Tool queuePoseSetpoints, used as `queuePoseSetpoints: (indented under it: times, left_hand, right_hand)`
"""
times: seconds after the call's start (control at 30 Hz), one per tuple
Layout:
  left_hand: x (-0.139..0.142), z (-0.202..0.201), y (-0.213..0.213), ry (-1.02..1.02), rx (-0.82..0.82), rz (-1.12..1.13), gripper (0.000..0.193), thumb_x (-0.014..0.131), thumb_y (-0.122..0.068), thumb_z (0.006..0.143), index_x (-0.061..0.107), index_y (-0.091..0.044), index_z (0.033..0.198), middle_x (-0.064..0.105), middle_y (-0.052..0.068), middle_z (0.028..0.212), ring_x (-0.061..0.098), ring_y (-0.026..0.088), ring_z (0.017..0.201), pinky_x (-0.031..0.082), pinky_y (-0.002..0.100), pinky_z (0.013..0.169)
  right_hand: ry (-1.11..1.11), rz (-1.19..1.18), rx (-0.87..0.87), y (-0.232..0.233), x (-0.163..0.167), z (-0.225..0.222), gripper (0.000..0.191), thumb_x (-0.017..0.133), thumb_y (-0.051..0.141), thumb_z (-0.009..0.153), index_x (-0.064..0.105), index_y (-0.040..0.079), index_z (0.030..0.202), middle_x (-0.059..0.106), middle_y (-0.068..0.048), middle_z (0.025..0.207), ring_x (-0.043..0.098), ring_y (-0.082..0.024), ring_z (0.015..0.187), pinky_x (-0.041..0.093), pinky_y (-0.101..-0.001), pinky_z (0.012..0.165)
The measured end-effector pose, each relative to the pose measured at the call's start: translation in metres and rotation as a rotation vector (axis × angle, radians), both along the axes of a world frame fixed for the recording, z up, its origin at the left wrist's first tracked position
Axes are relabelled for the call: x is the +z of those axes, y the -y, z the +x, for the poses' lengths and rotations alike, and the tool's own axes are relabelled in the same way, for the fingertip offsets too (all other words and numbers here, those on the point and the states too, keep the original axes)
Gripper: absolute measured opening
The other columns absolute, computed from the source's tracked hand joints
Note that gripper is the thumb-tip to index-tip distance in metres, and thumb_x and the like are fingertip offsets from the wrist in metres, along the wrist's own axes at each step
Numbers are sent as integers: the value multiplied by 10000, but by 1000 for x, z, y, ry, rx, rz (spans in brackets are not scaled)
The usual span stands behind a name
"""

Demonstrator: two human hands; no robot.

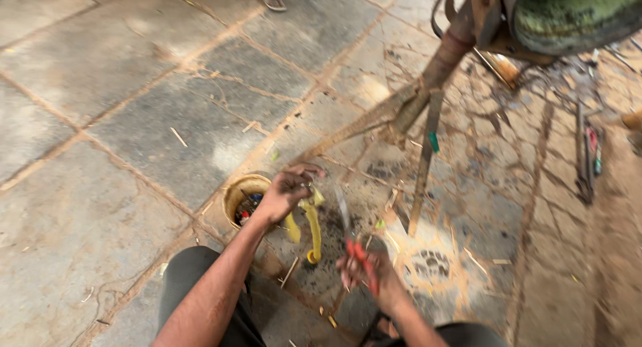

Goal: The person sits on the floor and cuts a long yellowish strip into small pieces with red-handled scissors, holding the strip in one hand and snipping repeatedly. Cut pieces and scraps accumulate on the floor next to a small bucket of supplies.

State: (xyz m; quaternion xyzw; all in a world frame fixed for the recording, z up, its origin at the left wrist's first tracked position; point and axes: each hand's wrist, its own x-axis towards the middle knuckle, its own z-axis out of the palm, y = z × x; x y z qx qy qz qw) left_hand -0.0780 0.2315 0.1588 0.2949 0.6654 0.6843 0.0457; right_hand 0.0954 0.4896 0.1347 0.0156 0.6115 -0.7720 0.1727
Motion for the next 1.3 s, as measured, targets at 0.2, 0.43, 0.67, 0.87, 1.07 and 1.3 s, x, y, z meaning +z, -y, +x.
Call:
queuePoseSetpoints:
  times: [0.2,0.43,0.67,0.87,1.07,1.3]
  left_hand:
    - [17,9,3,290,130,135,297,584,16,794,780,-22,1013,788,79,1072,728,223,997,592,373,924]
    - [12,9,-4,317,178,111,236,612,-64,845,777,-65,1014,808,64,1075,756,207,983,599,456,990]
    - [11,7,-1,232,169,143,177,573,-22,844,749,-15,841,802,71,1160,738,179,978,600,464,951]
    - [7,17,-21,281,86,52,340,539,-1,747,783,-37,982,777,34,1080,718,140,912,614,351,834]
    - [9,21,-25,279,58,89,329,583,21,775,775,-34,1036,796,60,1036,694,144,864,589,334,853]
    - [11,21,-24,204,69,86,230,599,38,756,789,-23,871,783,52,1074,703,146,959,605,362,884]
  right_hand:
    - [174,-33,-4,8,-25,10,288,687,265,920,704,-9,835,777,-170,839,683,-172,581,594,-318,555]
    - [150,76,-20,4,-19,9,124,795,65,855,713,-27,861,766,-160,842,658,-127,529,566,-271,494]
    - [180,131,-69,5,-15,6,186,809,94,822,705,-47,885,766,-146,819,663,-141,511,567,-286,464]
    - [112,112,-88,6,-21,3,222,810,92,842,719,-96,919,757,-166,754,618,-148,462,521,-279,426]
    - [93,71,-63,4,-21,2,201,808,77,845,729,-93,920,743,-154,735,612,-139,460,493,-270,418]
    - [138,71,-71,5,-16,1,165,794,59,835,718,-80,881,759,-144,755,622,-142,455,506,-276,413]
